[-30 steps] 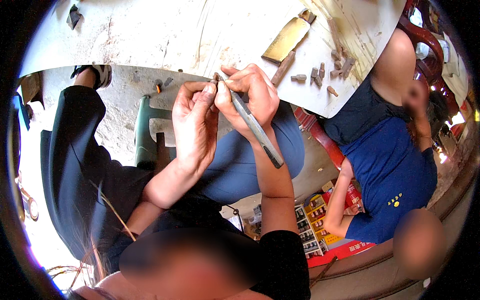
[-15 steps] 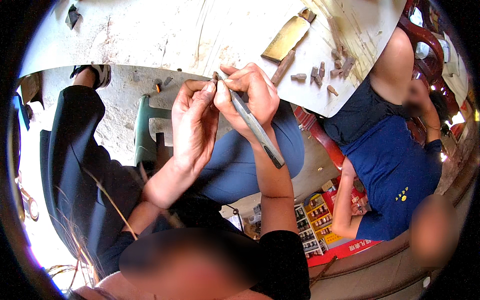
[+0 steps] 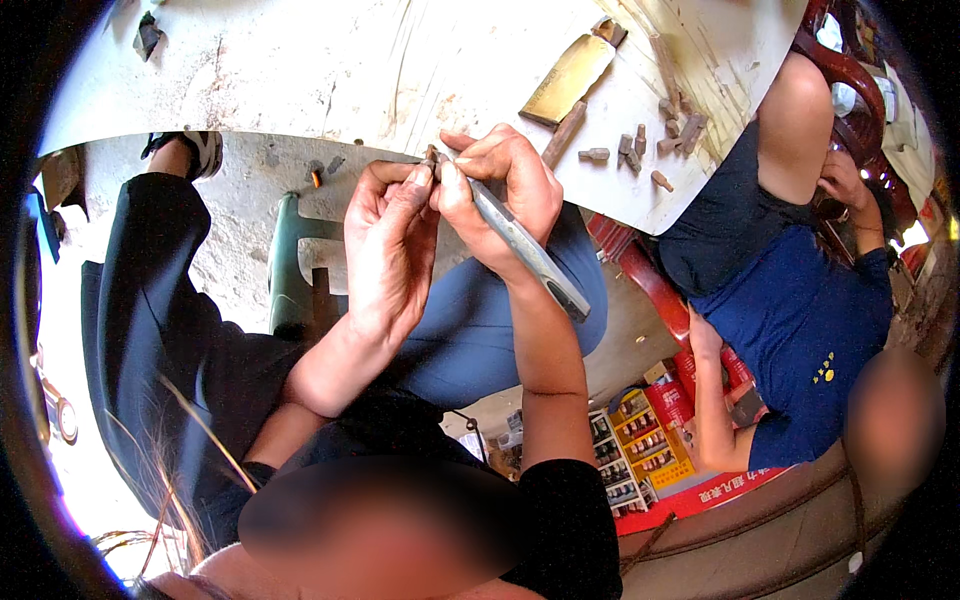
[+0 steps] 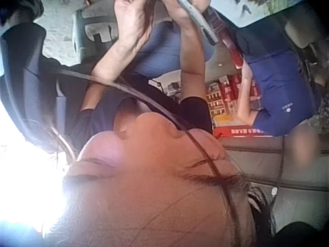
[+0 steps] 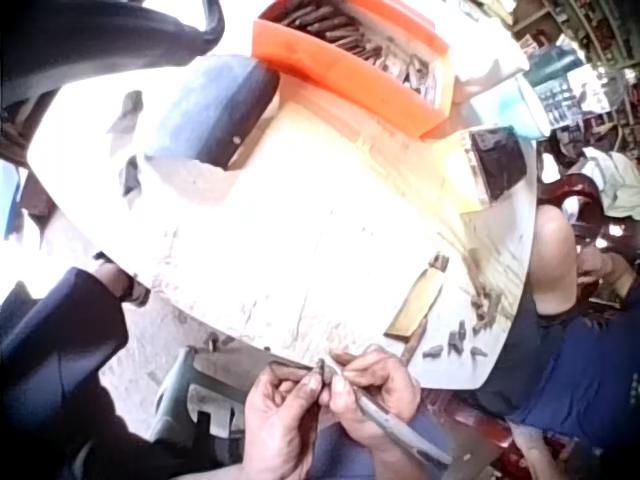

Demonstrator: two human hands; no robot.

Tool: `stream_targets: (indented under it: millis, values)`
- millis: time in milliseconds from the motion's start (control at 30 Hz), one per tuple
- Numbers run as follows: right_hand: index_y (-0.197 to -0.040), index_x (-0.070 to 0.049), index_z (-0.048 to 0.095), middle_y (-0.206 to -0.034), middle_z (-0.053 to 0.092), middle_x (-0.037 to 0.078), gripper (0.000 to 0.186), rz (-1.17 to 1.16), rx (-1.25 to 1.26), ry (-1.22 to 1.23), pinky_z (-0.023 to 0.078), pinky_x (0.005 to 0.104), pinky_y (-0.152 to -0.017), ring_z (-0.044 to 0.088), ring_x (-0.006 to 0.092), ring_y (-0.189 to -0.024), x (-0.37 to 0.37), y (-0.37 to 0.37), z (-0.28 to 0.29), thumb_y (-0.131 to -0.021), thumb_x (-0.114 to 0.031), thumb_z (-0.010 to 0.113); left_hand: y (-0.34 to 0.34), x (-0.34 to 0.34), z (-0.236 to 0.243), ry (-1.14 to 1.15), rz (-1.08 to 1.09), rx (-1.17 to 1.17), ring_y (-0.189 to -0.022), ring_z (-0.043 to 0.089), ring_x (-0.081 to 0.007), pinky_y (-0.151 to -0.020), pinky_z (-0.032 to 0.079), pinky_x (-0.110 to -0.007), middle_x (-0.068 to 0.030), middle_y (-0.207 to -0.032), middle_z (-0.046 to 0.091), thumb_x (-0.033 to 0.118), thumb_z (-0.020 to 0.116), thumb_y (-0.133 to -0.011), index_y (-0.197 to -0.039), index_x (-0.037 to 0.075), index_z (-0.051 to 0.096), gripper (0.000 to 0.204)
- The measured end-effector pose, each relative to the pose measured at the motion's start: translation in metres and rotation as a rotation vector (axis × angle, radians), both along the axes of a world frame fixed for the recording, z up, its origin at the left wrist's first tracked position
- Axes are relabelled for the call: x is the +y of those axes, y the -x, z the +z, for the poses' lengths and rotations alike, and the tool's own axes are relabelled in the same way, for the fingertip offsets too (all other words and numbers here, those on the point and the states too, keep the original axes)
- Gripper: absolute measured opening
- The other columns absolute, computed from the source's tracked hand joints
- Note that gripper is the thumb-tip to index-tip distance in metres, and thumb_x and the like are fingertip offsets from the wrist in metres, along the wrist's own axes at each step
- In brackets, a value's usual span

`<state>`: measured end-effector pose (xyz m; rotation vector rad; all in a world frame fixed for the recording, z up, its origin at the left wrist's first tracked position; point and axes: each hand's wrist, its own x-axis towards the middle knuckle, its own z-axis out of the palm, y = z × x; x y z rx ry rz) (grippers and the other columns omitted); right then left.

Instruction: The person uses a knife to carve a small piece of wood, removing thin shavings while holding the wood by hand.

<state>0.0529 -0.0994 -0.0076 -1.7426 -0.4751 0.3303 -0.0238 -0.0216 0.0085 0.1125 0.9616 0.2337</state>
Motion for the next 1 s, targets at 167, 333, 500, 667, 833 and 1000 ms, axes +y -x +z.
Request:
stream_targets:
  millis: [167, 333, 500, 667, 833, 1000]
  values:
    - [-0.075, 0.000, 0.048, -0.069, 0.055, 0.009, 0.020, 0.013, -0.063, 0.047, 0.057, 0.0408, -0.076, 0.055, 0.0154, -0.064, 0.0013, 0.0003, 0.0001, -0.075, -0.003, 0.068, -0.0004, -0.0008, -0.0004, -0.006, -0.004, 0.014, -0.076, 0.057, -0.0102, -0.074, 0.049, -0.023, -0.0096, -0.088, 0.060, -0.001, 0.055, -0.092, -0.096, -0.001, 0.048, 0.008]
    - [-0.074, 0.000, 0.048, -0.068, 0.055, 0.010, 0.021, 0.024, -0.100, 0.088, 0.058, 0.0393, -0.073, 0.058, 0.0181, -0.063, 0.0016, 0.0008, -0.0008, -0.074, -0.003, 0.069, 0.0002, 0.0000, -0.0002, -0.009, -0.001, 0.013, -0.077, 0.057, -0.0098, -0.073, 0.049, -0.022, -0.0092, -0.087, 0.060, 0.000, 0.055, -0.092, -0.096, 0.000, 0.048, 0.008]
    - [-0.071, 0.000, 0.048, -0.068, 0.056, 0.011, 0.022, 0.021, -0.120, 0.126, 0.058, 0.0381, -0.072, 0.060, 0.0199, -0.064, 0.0016, 0.0000, 0.0001, -0.074, -0.003, 0.069, -0.0028, 0.0007, 0.0009, -0.007, 0.006, 0.024, -0.076, 0.056, -0.0096, -0.072, 0.048, -0.022, -0.0089, -0.086, 0.060, -0.001, 0.055, -0.092, -0.095, 0.000, 0.048, 0.008]
    - [-0.069, 0.000, 0.046, -0.068, 0.055, 0.010, 0.024, 0.067, -0.056, 0.143, 0.058, 0.0388, -0.073, 0.058, 0.0181, -0.063, 0.0001, -0.0044, 0.0056, -0.073, -0.002, 0.069, -0.0006, 0.0009, -0.0003, -0.015, -0.006, 0.024, -0.075, 0.056, -0.0099, -0.072, 0.048, -0.022, -0.0091, -0.085, 0.060, -0.001, 0.055, -0.092, -0.094, -0.001, 0.048, 0.008]
    - [-0.083, -0.004, 0.044, -0.073, 0.054, 0.008, 0.018, 0.079, 0.020, 0.028, 0.051, 0.0440, -0.087, 0.051, 0.0135, -0.067, -0.0013, -0.0010, 0.0029, -0.082, 0.002, 0.061, -0.0016, 0.0011, -0.0001, -0.020, -0.013, 0.021, -0.073, 0.055, -0.0104, -0.071, 0.048, -0.023, -0.0092, -0.085, 0.060, -0.002, 0.055, -0.091, -0.094, -0.001, 0.048, 0.008]
    - [-0.083, -0.004, 0.044, -0.073, 0.053, 0.007, 0.019, 0.104, -0.022, 0.099, 0.050, 0.0440, -0.088, 0.051, 0.0124, -0.066, -0.0042, -0.0013, 0.0021, -0.083, 0.001, 0.062, -0.0025, 0.0002, 0.0004, -0.026, -0.003, 0.024, -0.073, 0.055, -0.0099, -0.071, 0.048, -0.022, -0.0091, -0.085, 0.059, -0.002, 0.055, -0.091, -0.094, -0.001, 0.048, 0.008]
